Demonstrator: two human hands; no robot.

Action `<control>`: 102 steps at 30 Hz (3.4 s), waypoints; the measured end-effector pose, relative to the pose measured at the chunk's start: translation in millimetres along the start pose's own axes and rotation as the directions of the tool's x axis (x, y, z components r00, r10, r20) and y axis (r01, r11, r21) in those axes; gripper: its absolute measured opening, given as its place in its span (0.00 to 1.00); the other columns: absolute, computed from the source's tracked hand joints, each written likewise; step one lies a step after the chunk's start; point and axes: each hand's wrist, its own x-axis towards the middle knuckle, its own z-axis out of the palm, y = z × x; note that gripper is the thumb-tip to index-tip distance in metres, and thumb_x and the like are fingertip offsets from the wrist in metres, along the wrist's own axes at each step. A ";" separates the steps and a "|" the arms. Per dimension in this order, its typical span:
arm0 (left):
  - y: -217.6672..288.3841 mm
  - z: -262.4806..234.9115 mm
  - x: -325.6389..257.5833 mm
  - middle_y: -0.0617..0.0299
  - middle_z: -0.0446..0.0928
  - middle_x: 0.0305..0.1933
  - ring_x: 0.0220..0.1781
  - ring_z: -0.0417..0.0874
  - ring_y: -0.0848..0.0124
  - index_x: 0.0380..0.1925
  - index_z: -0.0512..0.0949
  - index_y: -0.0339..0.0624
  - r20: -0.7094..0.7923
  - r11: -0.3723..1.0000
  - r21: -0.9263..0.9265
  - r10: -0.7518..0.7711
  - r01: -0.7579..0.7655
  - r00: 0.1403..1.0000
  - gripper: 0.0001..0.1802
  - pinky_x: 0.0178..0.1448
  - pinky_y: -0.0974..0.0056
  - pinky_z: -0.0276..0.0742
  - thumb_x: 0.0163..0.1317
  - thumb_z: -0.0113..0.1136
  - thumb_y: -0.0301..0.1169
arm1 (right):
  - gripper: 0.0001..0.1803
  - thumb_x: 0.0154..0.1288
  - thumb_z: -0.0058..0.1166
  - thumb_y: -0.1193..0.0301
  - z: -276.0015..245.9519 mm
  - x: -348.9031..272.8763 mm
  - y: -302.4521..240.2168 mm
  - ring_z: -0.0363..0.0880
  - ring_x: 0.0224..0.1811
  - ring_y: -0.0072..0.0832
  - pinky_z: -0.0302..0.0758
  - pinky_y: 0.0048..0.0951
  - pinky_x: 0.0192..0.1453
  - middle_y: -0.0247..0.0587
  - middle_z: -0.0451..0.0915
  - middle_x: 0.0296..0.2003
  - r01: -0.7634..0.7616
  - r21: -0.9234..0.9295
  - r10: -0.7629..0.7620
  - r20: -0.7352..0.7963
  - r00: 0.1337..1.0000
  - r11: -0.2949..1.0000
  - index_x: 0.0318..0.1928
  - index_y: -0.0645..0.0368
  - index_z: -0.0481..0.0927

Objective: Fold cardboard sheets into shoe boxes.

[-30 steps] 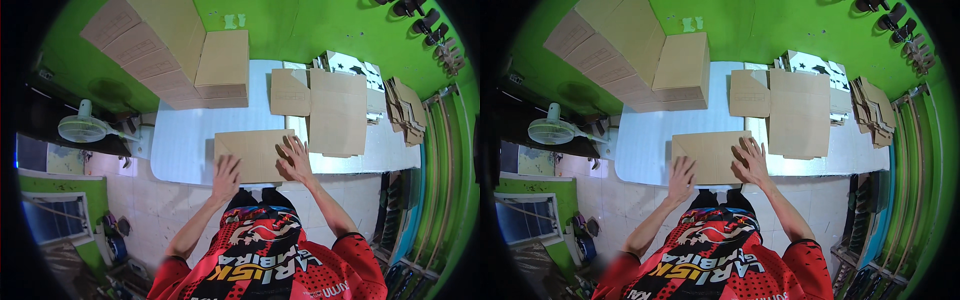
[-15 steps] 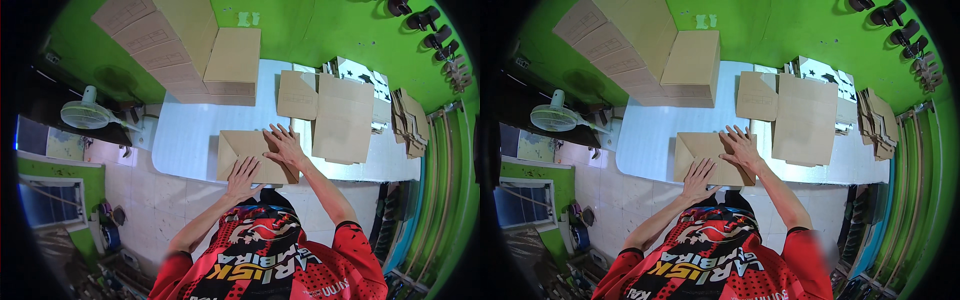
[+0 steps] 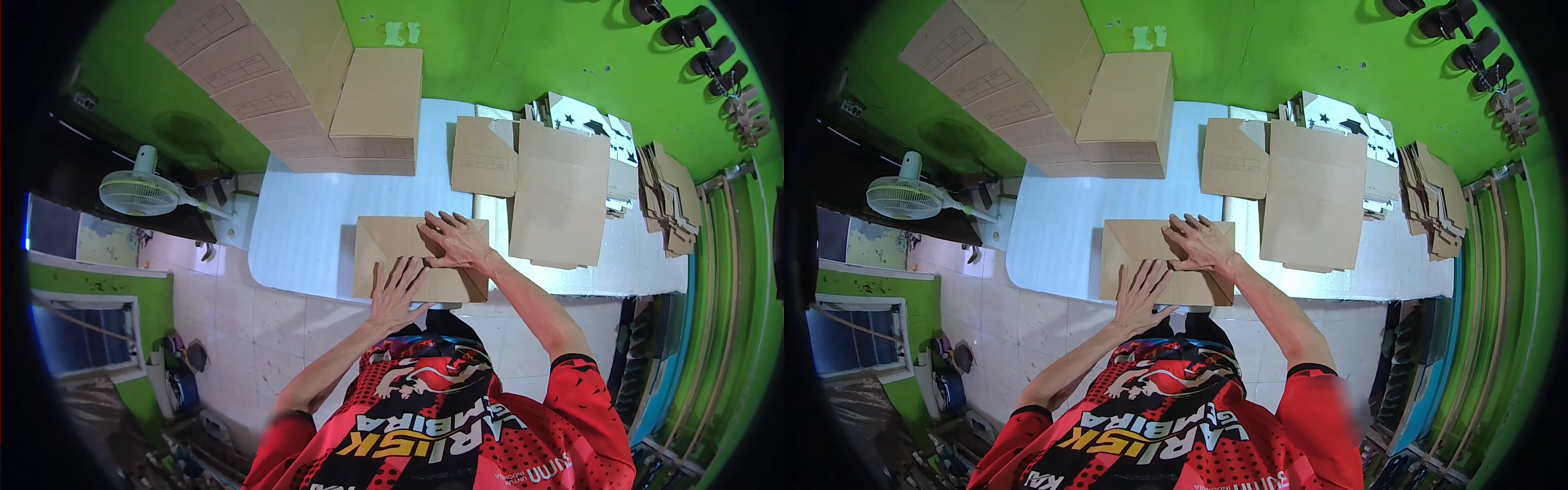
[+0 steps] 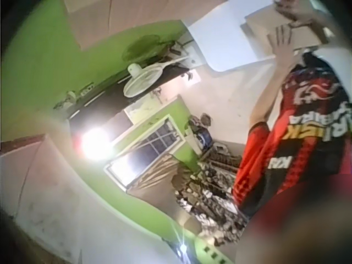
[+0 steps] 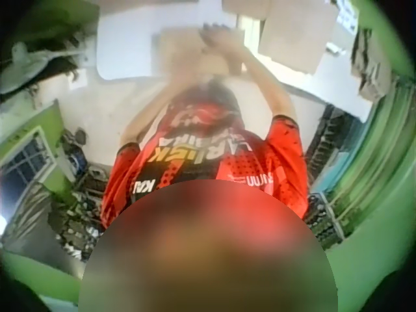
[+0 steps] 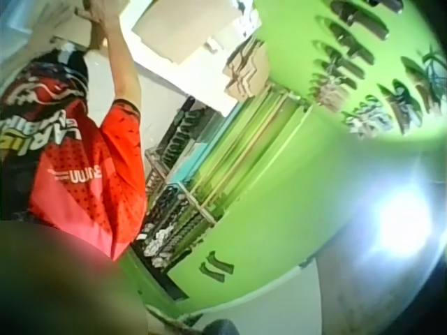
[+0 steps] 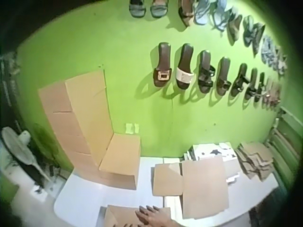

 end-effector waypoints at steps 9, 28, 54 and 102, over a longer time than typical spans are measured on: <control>-9.2 2.2 10.0 0.56 0.46 0.89 0.90 0.41 0.52 0.84 0.57 0.63 -0.004 0.995 0.100 -0.004 0.004 1.000 0.53 0.81 0.18 0.27 0.64 0.56 0.72 | 0.34 0.71 0.52 0.42 -4.0 -9.6 2.7 0.75 0.68 0.56 0.73 0.58 0.72 0.52 0.68 0.75 0.141 0.037 -0.135 -0.134 0.982 0.989 0.69 0.47 0.77; -96.9 -22.2 40.5 0.52 0.39 0.90 0.91 0.39 0.58 0.86 0.42 0.45 0.186 0.303 -0.835 -0.630 0.459 0.754 0.48 0.90 0.55 0.35 0.80 0.40 0.63 | 0.42 0.82 0.42 0.42 13.4 -42.0 -22.3 0.57 0.82 0.59 0.63 0.48 0.82 0.59 0.46 0.83 -0.469 0.797 0.791 -0.018 0.612 0.381 0.81 0.60 0.61; -57.0 -126.2 11.1 0.55 0.79 0.64 0.69 0.76 0.67 0.58 0.77 0.34 0.086 0.148 -0.969 -0.552 0.199 0.830 0.26 0.74 0.62 0.66 0.64 0.76 0.32 | 0.28 0.85 0.42 0.51 -91.4 -154.4 -65.9 0.77 0.53 0.27 0.79 0.31 0.54 0.38 0.78 0.47 -0.139 0.981 0.946 -0.086 0.314 0.136 0.53 0.66 0.81; -93.9 -34.7 90.1 0.58 0.91 0.47 0.49 0.91 0.64 0.56 0.89 0.45 0.747 0.684 -0.499 0.029 0.532 0.664 0.31 0.62 0.61 0.82 0.65 0.68 0.58 | 0.43 0.72 0.60 0.46 11.3 -123.9 -50.9 0.78 0.67 0.39 0.71 0.36 0.71 0.52 0.79 0.66 -0.346 0.917 0.946 0.271 0.180 -0.197 0.76 0.62 0.69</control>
